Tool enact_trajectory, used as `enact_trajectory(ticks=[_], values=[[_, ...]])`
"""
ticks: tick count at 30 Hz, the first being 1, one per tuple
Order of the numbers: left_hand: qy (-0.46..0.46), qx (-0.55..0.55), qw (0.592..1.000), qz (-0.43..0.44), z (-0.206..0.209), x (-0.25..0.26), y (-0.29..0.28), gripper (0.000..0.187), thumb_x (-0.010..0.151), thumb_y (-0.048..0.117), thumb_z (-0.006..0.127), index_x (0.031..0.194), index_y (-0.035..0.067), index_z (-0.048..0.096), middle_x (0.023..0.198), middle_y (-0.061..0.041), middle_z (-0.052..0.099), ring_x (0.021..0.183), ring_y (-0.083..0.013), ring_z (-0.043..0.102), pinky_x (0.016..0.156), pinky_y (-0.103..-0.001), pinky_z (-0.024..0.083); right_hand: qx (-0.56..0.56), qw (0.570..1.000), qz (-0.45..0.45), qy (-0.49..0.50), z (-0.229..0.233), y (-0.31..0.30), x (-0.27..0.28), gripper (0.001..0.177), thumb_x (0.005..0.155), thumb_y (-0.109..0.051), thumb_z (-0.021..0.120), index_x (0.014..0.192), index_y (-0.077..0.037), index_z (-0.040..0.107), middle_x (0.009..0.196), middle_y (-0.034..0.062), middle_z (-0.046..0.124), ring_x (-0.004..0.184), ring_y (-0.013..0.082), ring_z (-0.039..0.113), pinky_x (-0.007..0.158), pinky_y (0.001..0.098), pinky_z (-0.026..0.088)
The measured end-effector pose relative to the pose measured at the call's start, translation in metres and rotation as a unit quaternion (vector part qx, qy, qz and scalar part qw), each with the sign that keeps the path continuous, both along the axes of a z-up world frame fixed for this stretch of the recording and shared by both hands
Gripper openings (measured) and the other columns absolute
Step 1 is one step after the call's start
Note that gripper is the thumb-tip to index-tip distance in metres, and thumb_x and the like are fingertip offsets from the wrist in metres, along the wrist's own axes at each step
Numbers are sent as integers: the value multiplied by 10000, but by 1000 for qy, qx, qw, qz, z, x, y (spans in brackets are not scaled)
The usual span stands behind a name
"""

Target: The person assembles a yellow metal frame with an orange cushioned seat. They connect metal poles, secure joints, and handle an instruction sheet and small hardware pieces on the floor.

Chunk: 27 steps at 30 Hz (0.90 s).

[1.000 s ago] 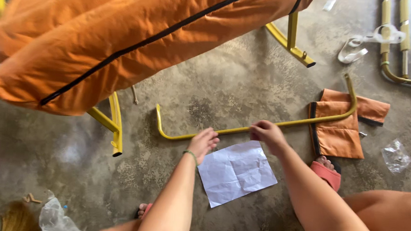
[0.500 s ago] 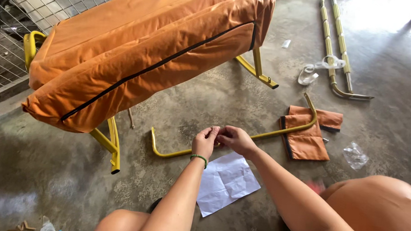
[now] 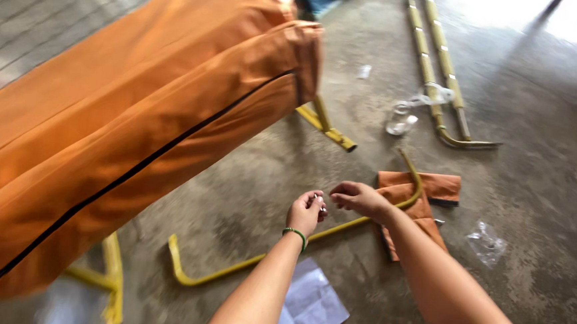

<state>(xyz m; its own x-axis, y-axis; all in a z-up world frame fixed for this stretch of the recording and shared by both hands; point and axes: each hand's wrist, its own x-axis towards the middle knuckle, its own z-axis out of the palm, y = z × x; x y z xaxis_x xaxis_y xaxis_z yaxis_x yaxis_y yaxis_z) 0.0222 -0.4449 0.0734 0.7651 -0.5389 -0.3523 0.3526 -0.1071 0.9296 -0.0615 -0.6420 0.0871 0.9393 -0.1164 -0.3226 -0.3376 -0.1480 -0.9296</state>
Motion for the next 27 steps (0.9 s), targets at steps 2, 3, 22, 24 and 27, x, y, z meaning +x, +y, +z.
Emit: enact_trajectory(ticks=[2,3,22,24,27], values=[[19,4,999,-32,-22,-1,-40,193,1013,171,610,1173,78,664,874,-19,697,726,-119,701,615,-279,564,-151,985,-38,73,-44,-63,-4,352,937,-379,698,1148,-103,756,922,89,756,833,169,671,764,347,559],[29,7,998,-47,-31,-3,-58,193,1013,166,602,1175,76,654,877,-19,698,734,-127,716,608,-279,554,-210,972,-42,100,-67,-97,-9,374,939,-402,706,1125,-84,765,954,115,768,846,204,697,797,357,561],[188,50,980,-47,-124,-42,-159,293,1033,198,561,1294,90,638,920,-12,695,836,-105,713,716,-240,553,-424,856,-188,229,-230,-371,-2,962,882,-203,706,1632,-45,124,1725,158,17,1566,344,95,1231,474,233],[196,41,979,-40,-128,-49,-129,297,1041,199,566,1305,81,632,900,-24,689,831,-109,701,719,-239,548,-390,857,-188,280,-223,-377,0,1031,882,-234,705,1649,-87,31,1723,95,-38,1570,307,16,1223,570,193],[254,104,961,-32,-136,-54,-96,307,1030,221,562,1299,95,641,909,0,697,849,-114,719,717,-239,543,-350,854,-182,341,-211,-377,0,1047,855,-165,659,1652,-159,-20,1721,19,-28,1572,249,-32,1199,667,137]])
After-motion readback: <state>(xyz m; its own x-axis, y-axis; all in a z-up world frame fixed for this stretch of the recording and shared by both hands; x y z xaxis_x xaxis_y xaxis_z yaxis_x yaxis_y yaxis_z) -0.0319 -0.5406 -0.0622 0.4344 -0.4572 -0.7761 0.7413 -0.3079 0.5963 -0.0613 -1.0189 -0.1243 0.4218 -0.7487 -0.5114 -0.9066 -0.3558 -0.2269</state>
